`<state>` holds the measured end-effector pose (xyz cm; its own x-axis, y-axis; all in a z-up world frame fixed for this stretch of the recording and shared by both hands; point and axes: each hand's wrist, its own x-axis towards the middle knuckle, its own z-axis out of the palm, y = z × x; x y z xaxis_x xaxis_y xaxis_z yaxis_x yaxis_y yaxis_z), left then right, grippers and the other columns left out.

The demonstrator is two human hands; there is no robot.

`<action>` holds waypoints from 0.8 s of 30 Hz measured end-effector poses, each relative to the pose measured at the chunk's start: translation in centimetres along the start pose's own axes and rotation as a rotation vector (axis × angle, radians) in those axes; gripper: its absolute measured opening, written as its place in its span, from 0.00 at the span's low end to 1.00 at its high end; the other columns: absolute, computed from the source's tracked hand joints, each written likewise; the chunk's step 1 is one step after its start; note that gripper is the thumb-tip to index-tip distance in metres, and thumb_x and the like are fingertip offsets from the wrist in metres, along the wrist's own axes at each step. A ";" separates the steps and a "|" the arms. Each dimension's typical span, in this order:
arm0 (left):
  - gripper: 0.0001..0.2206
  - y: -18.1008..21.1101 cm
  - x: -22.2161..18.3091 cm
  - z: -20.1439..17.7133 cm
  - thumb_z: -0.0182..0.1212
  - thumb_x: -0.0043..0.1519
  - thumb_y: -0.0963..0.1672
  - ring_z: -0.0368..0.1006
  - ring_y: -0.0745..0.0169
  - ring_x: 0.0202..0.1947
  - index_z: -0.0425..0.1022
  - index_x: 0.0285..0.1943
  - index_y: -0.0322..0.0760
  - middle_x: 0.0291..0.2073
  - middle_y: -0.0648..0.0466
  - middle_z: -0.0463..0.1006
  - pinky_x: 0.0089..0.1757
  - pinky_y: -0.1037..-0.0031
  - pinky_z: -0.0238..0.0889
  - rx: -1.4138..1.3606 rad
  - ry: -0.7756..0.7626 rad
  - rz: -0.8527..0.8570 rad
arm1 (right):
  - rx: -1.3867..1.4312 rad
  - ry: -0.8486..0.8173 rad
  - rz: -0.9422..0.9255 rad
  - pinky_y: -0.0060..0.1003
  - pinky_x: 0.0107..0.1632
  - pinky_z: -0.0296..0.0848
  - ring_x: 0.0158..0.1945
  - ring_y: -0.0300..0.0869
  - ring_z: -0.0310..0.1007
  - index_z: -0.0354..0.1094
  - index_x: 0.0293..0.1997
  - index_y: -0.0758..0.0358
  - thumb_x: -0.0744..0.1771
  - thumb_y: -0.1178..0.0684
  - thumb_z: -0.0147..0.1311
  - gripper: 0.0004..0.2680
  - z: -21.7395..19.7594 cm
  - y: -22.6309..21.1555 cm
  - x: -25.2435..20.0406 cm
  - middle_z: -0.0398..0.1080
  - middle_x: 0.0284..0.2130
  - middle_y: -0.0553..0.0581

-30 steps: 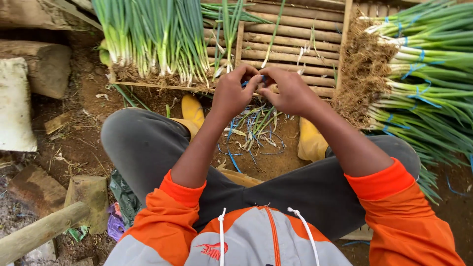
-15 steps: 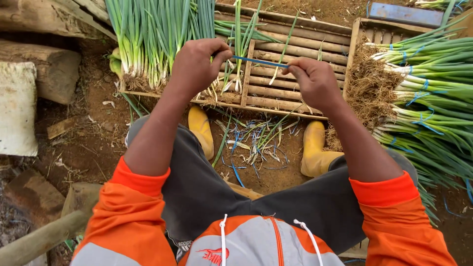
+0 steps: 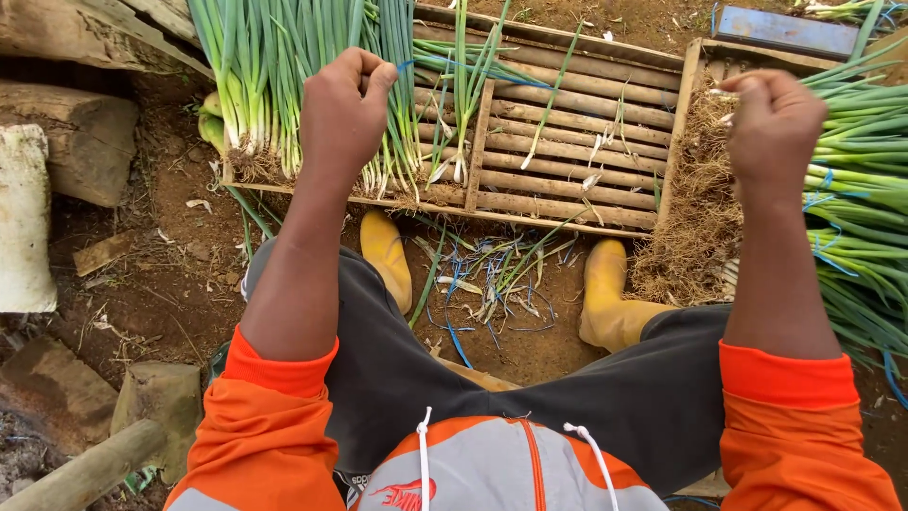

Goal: Bundling harvested green onions and tying them with blue plastic string

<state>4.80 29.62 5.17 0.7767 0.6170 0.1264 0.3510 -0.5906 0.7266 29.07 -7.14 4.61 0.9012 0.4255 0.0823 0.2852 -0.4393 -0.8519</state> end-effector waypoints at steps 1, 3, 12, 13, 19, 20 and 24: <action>0.09 0.7 -0.2 -0.3 0.58 0.72 0.46 0.56 0.73 0.17 0.74 0.37 0.41 0.19 0.63 0.69 0.20 0.73 0.47 -0.052 0.032 -0.016 | 0.028 -0.031 0.088 0.24 0.19 0.53 0.23 0.29 0.54 0.72 0.48 0.61 0.78 0.61 0.46 0.07 0.2 -0.2 -0.3 0.62 0.27 0.47; 0.09 2.4 -0.8 1.0 0.54 0.72 0.44 0.61 0.75 0.16 0.73 0.38 0.40 0.19 0.62 0.69 0.18 0.81 0.50 -0.090 -0.025 -0.006 | -0.002 -0.186 0.223 0.28 0.29 0.67 0.27 0.34 0.63 0.74 0.47 0.60 0.76 0.56 0.46 0.08 3.5 -4.6 -2.3 0.68 0.29 0.51; 0.10 9.6 -8.9 7.6 0.51 0.72 0.42 0.70 0.65 0.16 0.78 0.47 0.30 0.19 0.50 0.74 0.20 0.83 0.61 -0.037 -0.398 0.413 | 0.755 -0.487 0.367 0.39 0.55 0.75 0.47 0.42 0.80 0.69 0.49 0.60 0.74 0.49 0.40 0.10 11.6 -4.2 -8.4 0.78 0.38 0.56; 0.11 9.6 -9.5 8.3 0.49 0.72 0.41 0.73 0.62 0.17 0.78 0.46 0.29 0.20 0.48 0.76 0.20 0.81 0.66 -0.051 -0.440 0.463 | 0.785 -0.407 0.376 0.31 0.48 0.76 0.41 0.37 0.81 0.69 0.41 0.57 0.73 0.50 0.40 0.10 10.9 -5.2 -8.4 0.78 0.32 0.53; 0.12 8.1 -10.7 11.3 0.48 0.72 0.41 0.79 0.64 0.25 0.81 0.44 0.39 0.24 0.51 0.81 0.27 0.79 0.74 0.125 -0.602 0.682 | 0.853 -0.230 0.384 0.32 0.33 0.73 0.21 0.32 0.58 0.68 0.37 0.54 0.73 0.50 0.42 0.09 7.5 -4.0 -4.3 0.49 0.17 0.42; 0.12 6.6 -11.5 13.1 0.48 0.72 0.41 0.79 0.64 0.25 0.81 0.44 0.39 0.24 0.51 0.81 0.27 0.79 0.74 0.126 -0.605 0.675 | 0.854 -0.235 0.390 0.32 0.33 0.73 0.21 0.32 0.58 0.68 0.37 0.54 0.73 0.50 0.42 0.09 6.7 -4.9 -3.7 0.49 0.17 0.42; 0.10 1.3 -12.2 18.6 0.54 0.70 0.37 0.60 0.74 0.17 0.76 0.36 0.39 0.20 0.61 0.67 0.19 0.82 0.60 0.603 -1.211 0.492 | 0.683 0.104 0.325 0.31 0.23 0.50 0.19 0.34 0.46 0.66 0.37 0.56 0.73 0.51 0.43 0.09 4.0 -6.9 -1.3 0.49 0.17 0.44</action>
<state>5.51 11.69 -7.98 0.7331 -0.3424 -0.5877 -0.1524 -0.9248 0.3487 24.65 -1.46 8.28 0.9410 0.2671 -0.2076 -0.2343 0.0718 -0.9695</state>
